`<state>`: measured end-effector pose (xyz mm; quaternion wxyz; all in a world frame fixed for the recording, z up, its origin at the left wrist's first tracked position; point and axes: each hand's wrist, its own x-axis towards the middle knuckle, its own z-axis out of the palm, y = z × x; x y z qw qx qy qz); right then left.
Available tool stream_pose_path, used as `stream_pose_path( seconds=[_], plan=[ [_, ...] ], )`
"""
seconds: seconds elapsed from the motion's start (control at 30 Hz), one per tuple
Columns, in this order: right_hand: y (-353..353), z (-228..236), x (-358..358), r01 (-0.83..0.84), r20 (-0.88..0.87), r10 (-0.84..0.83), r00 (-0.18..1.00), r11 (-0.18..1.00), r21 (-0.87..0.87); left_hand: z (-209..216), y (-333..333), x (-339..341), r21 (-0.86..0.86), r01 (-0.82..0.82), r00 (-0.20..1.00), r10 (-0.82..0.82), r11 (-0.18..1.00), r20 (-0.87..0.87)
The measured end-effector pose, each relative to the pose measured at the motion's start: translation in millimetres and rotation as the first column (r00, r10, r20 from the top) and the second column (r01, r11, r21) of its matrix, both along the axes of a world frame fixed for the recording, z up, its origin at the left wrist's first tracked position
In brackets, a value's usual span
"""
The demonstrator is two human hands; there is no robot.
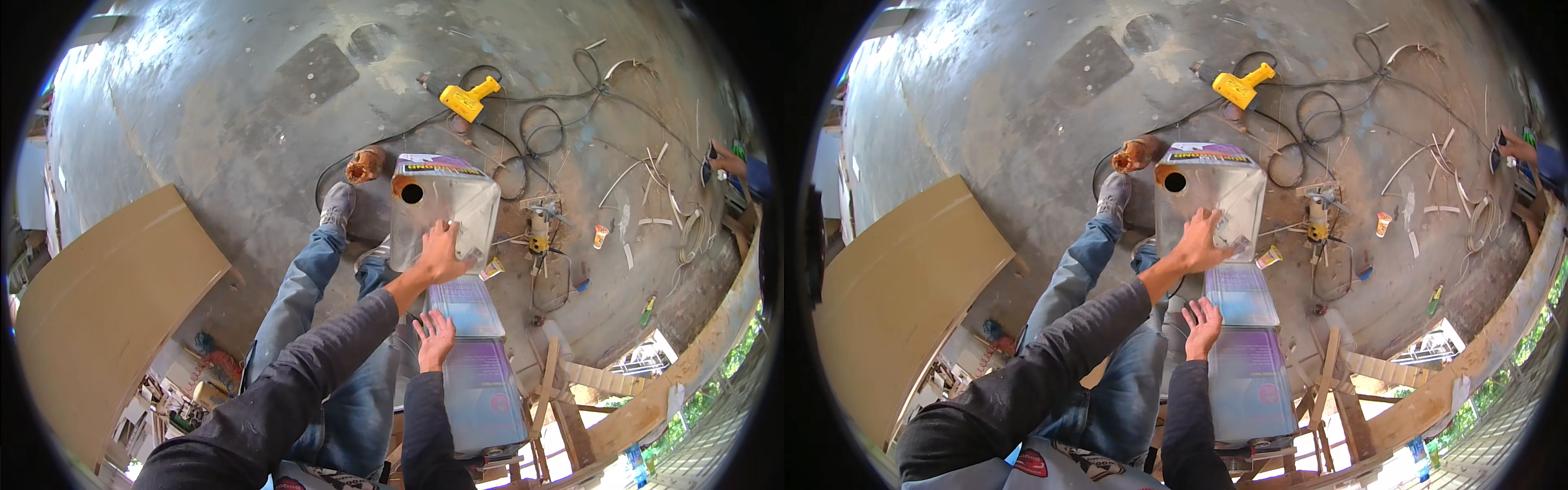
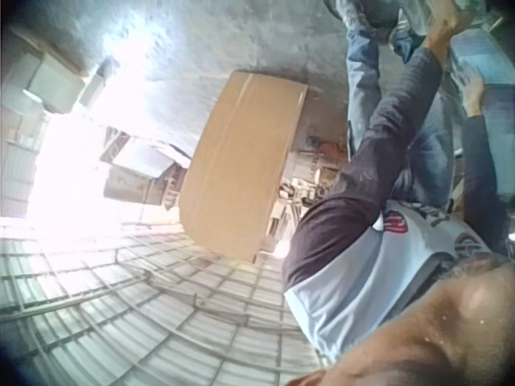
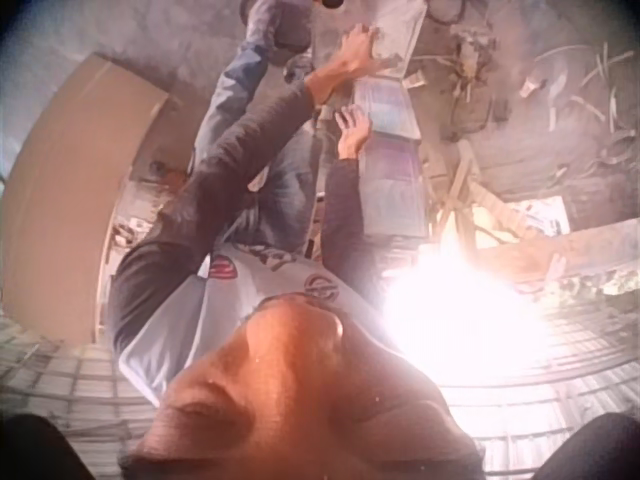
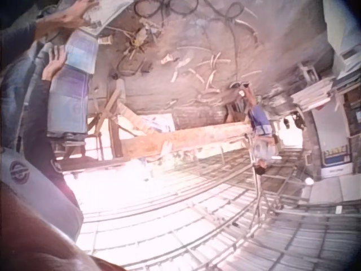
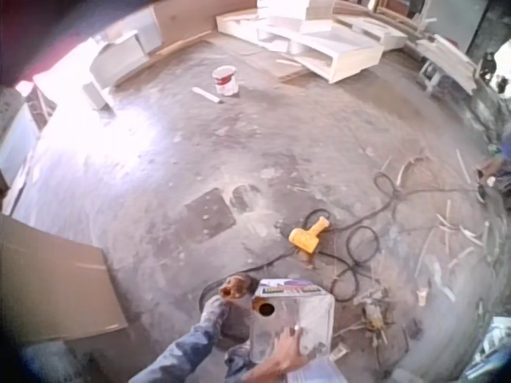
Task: The person places white and textured laminate panels into a wooden cabinet frame to check the fit. By hand, the person then gathers a small brush and a container of adhesive, applying the liquid to the edges of the cabinet and panels before re-inserting them into the frame.
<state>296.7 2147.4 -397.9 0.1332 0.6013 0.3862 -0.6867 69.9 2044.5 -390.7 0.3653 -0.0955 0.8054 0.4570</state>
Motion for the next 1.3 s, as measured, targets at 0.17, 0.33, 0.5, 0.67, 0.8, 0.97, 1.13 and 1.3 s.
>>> stream_pose_path(
  seconds=[0.17, 0.33, 0.5, 0.67, 0.8, 0.97, 1.13, 1.3],
  plan=[
    [-19, 6, 8, -0.225, 0.056, 0.227, 0.972, 0.974, -0.036, -5, -18, -6, 0.090, 0.110, 0.990, -0.101, 0.990, -0.096],
    [-53, 14, 26, -0.399, 0.107, 0.398, 0.911, 0.917, -0.005, 2, -83, 42, 0.190, -0.126, 0.932, 0.182, 0.974, -0.312],
    [-105, 19, 37, -0.831, 0.188, 0.879, 0.438, 0.317, 0.457, -101, -197, 61, -0.257, -0.441, 0.894, 0.397, 0.860, -0.207],
    [-130, 34, 15, -0.811, 0.221, 0.827, 0.518, 0.392, 0.435, -143, -255, -28, -0.156, -0.080, 0.926, 0.015, 0.984, -0.378],
    [-143, 37, 17, -0.725, 0.211, 0.715, 0.667, 0.558, 0.404, -166, -258, -72, -0.067, 0.332, 0.859, -0.331, 0.941, -0.390],
    [-166, 34, 26, -0.722, 0.262, 0.693, 0.672, 0.536, 0.437, -182, -246, -78, 0.126, 0.273, 0.844, -0.174, 0.954, -0.508],
    [-187, 35, 26, -0.681, 0.264, 0.641, 0.721, 0.586, 0.440, -150, -244, -84, 0.065, 0.190, 0.922, -0.156, 0.980, -0.354],
    [-197, 42, 37, -0.560, 0.192, 0.555, 0.809, 0.630, 0.538, -77, -254, -61, 0.191, 0.079, 0.958, -0.021, 0.978, -0.285]
  ],
)
